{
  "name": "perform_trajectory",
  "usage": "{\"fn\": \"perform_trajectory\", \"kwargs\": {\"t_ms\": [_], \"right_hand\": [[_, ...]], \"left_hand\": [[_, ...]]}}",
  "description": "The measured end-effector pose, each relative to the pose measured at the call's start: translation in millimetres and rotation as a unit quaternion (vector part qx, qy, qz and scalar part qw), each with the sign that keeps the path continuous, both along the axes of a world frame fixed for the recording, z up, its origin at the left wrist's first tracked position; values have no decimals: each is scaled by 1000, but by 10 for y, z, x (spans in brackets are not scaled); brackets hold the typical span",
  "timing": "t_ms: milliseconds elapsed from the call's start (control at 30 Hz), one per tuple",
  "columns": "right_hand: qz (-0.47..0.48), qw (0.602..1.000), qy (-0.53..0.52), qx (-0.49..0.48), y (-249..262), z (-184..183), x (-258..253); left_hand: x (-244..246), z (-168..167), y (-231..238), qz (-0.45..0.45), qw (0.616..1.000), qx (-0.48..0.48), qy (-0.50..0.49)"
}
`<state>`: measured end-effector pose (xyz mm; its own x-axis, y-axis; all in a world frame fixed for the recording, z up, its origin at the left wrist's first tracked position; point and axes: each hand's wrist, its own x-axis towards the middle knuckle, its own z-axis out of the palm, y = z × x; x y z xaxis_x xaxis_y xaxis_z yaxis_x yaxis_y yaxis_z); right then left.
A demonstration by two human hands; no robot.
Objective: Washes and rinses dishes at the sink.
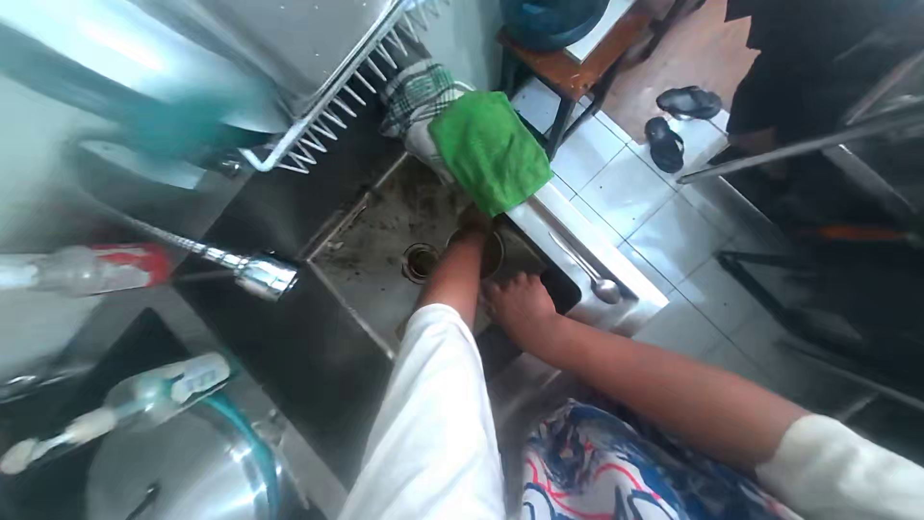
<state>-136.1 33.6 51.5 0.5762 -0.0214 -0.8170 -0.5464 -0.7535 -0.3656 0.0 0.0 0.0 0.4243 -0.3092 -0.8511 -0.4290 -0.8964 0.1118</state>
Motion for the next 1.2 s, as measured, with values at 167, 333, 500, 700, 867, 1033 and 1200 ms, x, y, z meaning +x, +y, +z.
{"fn": "perform_trajectory", "kwargs": {"t_ms": [167, 333, 500, 700, 867, 1033, 1200], "right_hand": [[-64, 996, 8, 66, -112, 127, -46], [-291, 917, -110, 248, 27, -187, -172], [-587, 701, -91, 394, 536, -153, 150], [-518, 750, -186, 366, 899, -123, 527], [-474, 797, -198, 316, 1046, -49, 618], [-519, 769, -200, 316, 1099, -147, 636], [-475, 800, -152, 332, 1237, 16, 527]], "left_hand": [[397, -145, 592, 8, 998, -15, -62], [352, 354, 1594, 291, 938, -166, -88], [-353, 603, 2166, 610, 716, -339, 23], [-830, 667, 2425, 617, 685, -387, -11], [-834, 689, 2709, 540, 742, -394, -42], [-861, 745, 2846, 498, 778, -379, -50], [-875, 699, 2915, 495, 770, -398, -57]]}}
